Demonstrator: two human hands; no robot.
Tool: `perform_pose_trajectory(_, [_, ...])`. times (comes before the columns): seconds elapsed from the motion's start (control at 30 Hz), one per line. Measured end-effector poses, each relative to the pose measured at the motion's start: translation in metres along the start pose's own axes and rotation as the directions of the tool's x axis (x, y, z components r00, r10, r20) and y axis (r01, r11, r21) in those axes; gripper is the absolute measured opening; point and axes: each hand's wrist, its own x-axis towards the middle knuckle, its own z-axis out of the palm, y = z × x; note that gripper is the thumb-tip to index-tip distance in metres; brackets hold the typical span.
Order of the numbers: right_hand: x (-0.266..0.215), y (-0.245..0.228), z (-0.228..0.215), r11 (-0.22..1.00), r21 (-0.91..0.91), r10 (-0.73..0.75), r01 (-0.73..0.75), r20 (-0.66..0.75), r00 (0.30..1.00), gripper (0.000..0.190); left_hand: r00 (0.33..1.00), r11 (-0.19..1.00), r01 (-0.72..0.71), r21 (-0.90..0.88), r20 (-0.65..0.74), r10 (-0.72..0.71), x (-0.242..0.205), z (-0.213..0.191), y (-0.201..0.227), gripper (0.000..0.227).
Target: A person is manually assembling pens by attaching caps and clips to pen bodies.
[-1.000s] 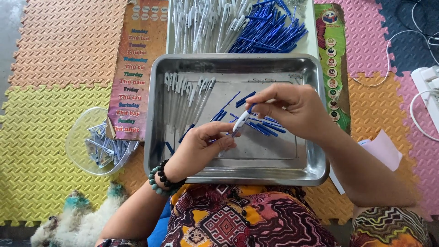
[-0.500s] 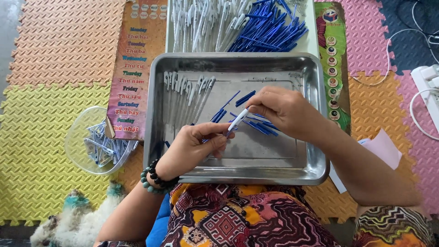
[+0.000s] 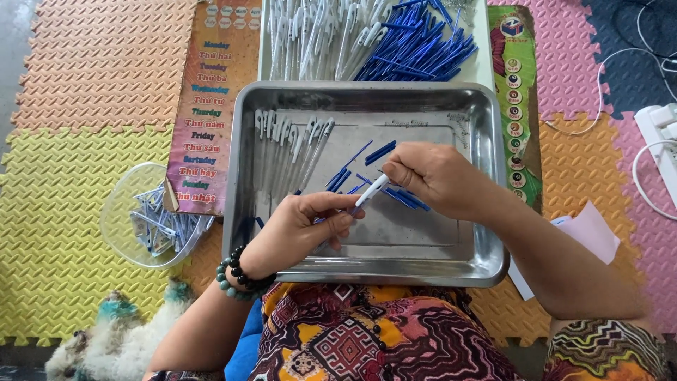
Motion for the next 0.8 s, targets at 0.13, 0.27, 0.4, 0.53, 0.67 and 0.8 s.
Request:
perform_pose_trajectory(0.13, [0.000,0.005,0.002,0.998,0.036,0.054,-0.055,0.027,0.998,0.044,1.000,1.000,-0.004,0.007,0.019,0.003,0.000,0.000,0.001,0.037])
perform_pose_trajectory(0.27, [0.001,0.003,0.003,0.995,0.035,0.090,-0.090,0.028,0.996,0.050,1.000,1.000,-0.011,0.006,0.025,0.011,0.000,0.000,-0.003,0.037])
perform_pose_trajectory(0.4, [-0.001,0.001,0.003,0.995,0.032,0.097,-0.098,0.023,0.995,0.051,1.000,1.000,-0.002,0.017,0.020,0.002,-0.001,0.000,-0.003,0.037])
perform_pose_trajectory(0.53, [-0.013,-0.028,-0.020,1.000,0.001,-0.002,0.002,-0.120,0.993,0.031,0.997,0.987,-0.028,0.159,-0.068,0.040,-0.006,-0.013,0.011,0.031])
perform_pose_trajectory(0.67, [-0.061,-0.036,-0.065,0.998,-0.039,-0.056,0.049,-0.197,0.979,0.038,0.856,0.830,-0.102,0.549,-0.377,0.354,-0.033,-0.086,0.015,0.018])
perform_pose_trajectory(0.8, [-0.178,0.070,-0.130,0.995,-0.099,-0.044,0.031,-0.137,0.990,0.038,0.679,0.707,0.216,0.673,-0.624,0.387,-0.090,-0.185,-0.007,0.038])
